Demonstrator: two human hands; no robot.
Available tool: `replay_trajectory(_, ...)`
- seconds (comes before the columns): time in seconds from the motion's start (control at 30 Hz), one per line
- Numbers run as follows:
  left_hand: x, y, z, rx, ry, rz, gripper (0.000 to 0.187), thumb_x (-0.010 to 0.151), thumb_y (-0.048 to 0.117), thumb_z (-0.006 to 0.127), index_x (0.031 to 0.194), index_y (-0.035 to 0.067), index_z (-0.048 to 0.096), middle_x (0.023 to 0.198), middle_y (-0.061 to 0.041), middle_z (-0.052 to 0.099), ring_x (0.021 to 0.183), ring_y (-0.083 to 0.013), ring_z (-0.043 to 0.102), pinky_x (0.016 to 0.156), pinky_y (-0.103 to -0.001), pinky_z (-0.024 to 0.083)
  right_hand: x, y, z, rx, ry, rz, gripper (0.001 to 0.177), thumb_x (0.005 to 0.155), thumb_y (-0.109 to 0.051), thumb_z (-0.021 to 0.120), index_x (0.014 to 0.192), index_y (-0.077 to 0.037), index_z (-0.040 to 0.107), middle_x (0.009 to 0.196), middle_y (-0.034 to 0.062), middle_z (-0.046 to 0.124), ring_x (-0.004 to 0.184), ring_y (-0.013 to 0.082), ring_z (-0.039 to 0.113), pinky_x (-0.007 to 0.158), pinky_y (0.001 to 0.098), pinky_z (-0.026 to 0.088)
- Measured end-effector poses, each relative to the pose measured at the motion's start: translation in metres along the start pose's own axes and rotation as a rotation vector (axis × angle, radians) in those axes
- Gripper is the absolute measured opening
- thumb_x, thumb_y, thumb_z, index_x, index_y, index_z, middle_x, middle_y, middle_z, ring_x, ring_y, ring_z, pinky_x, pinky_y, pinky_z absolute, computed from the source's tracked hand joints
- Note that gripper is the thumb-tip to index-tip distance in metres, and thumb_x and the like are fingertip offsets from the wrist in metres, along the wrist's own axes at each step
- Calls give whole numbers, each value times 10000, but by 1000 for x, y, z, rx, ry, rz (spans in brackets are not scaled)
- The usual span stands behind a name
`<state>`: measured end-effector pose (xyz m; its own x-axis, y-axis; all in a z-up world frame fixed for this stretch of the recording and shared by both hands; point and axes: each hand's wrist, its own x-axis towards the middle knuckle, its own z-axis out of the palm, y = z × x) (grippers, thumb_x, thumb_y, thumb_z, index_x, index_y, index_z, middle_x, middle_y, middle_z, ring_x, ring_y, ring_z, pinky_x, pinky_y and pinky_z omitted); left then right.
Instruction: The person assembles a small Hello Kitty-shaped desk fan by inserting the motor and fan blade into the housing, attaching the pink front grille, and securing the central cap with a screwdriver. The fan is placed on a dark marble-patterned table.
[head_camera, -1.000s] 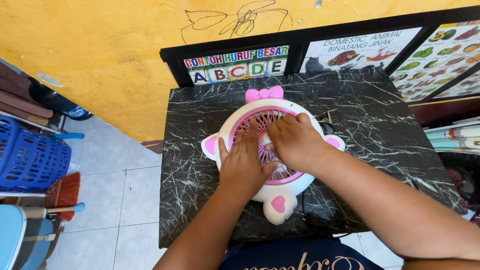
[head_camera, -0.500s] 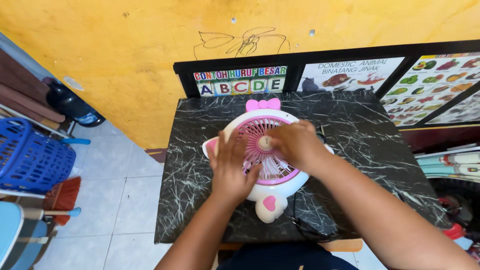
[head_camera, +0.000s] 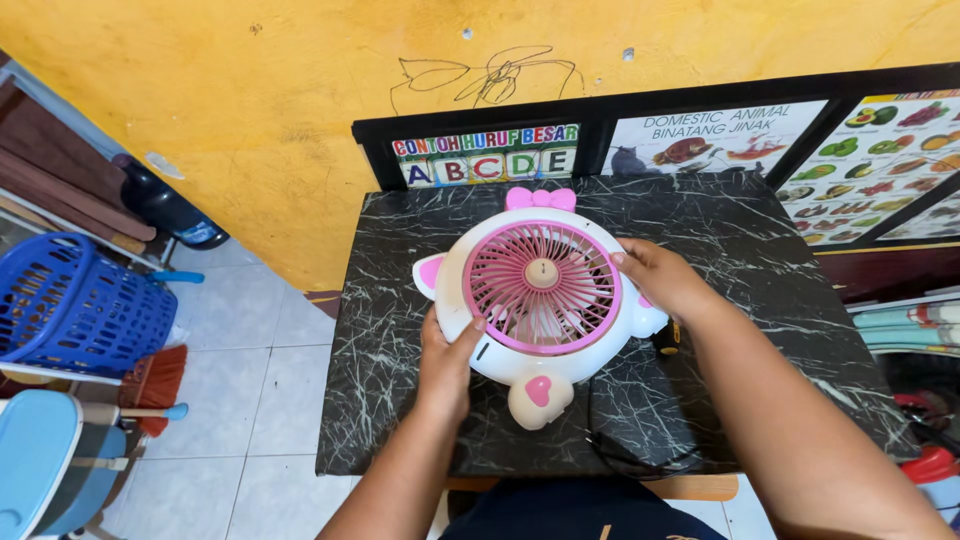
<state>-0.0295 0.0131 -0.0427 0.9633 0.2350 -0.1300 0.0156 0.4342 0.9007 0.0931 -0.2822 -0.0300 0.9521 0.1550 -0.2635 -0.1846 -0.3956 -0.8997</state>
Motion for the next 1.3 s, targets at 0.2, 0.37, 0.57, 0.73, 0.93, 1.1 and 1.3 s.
replay_trajectory(0.2, 24, 32, 9, 101, -70, 125, 700, 800, -1, 698, 1441, 34, 416, 1303, -147, 635, 1203, -220, 624, 1060, -355, 472, -20, -10, -2, 360, -7, -150, 558, 972, -148, 591, 1509, -91, 449, 1282, 99, 667, 1120, 164, 650, 949, 314, 547)
replay_trajectory(0.37, 36, 46, 10, 88, -147, 165, 726, 808, -47, 700, 1471, 30, 414, 1313, -124, 621, 1196, -213, 612, 1050, -359, 484, -45, 6, 7, 550, -25, -216, 688, 897, -50, 631, 1541, -79, 392, 1395, 101, 590, 1254, 191, 590, 1065, 349, 488)
replay_trajectory(0.57, 48, 38, -2, -55, -268, 186, 770, 793, -104, 705, 1489, 54, 414, 1358, -99, 614, 1246, -209, 598, 1069, -361, 488, -51, 42, 5, 611, -52, -408, 743, 855, 48, 665, 1523, -59, 359, 1448, 106, 515, 1332, 220, 528, 1120, 409, 417)
replay_trajectory(0.73, 65, 33, 1, 62, -308, 212, 821, 792, -151, 673, 1534, 71, 401, 1402, -94, 606, 1291, -210, 581, 1092, -361, 473, -21, 45, 5, 542, -24, -460, 739, 819, 116, 680, 1452, -63, 344, 1425, 92, 505, 1340, 220, 516, 1105, 406, 445)
replay_trajectory(0.93, 84, 29, 14, 187, -231, 164, 878, 806, -166, 641, 1573, 136, 337, 1433, -90, 577, 1299, -221, 575, 1084, -364, 494, 2, 47, -4, 440, 18, -410, 717, 859, 109, 655, 1475, -74, 336, 1395, 108, 535, 1224, 212, 592, 1045, 386, 503)
replay_trajectory(1.1, 101, 22, 26, 241, -263, 149, 891, 839, -165, 633, 1593, 166, 294, 1463, -109, 533, 1312, -234, 554, 1080, -366, 489, 14, 49, -17, 422, 57, -399, 717, 850, 90, 668, 1477, -62, 356, 1355, 82, 546, 1176, 184, 601, 1011, 364, 513)
replay_trajectory(1.3, 114, 10, 28, 158, -319, 180, 889, 873, -131, 630, 1616, 164, 239, 1473, -129, 524, 1308, -238, 556, 1077, -376, 501, -17, 55, -34, -432, 415, -311, 388, 952, -215, 707, 1295, -61, 613, 1219, 165, 663, 1102, 319, 644, 944, 415, 518)
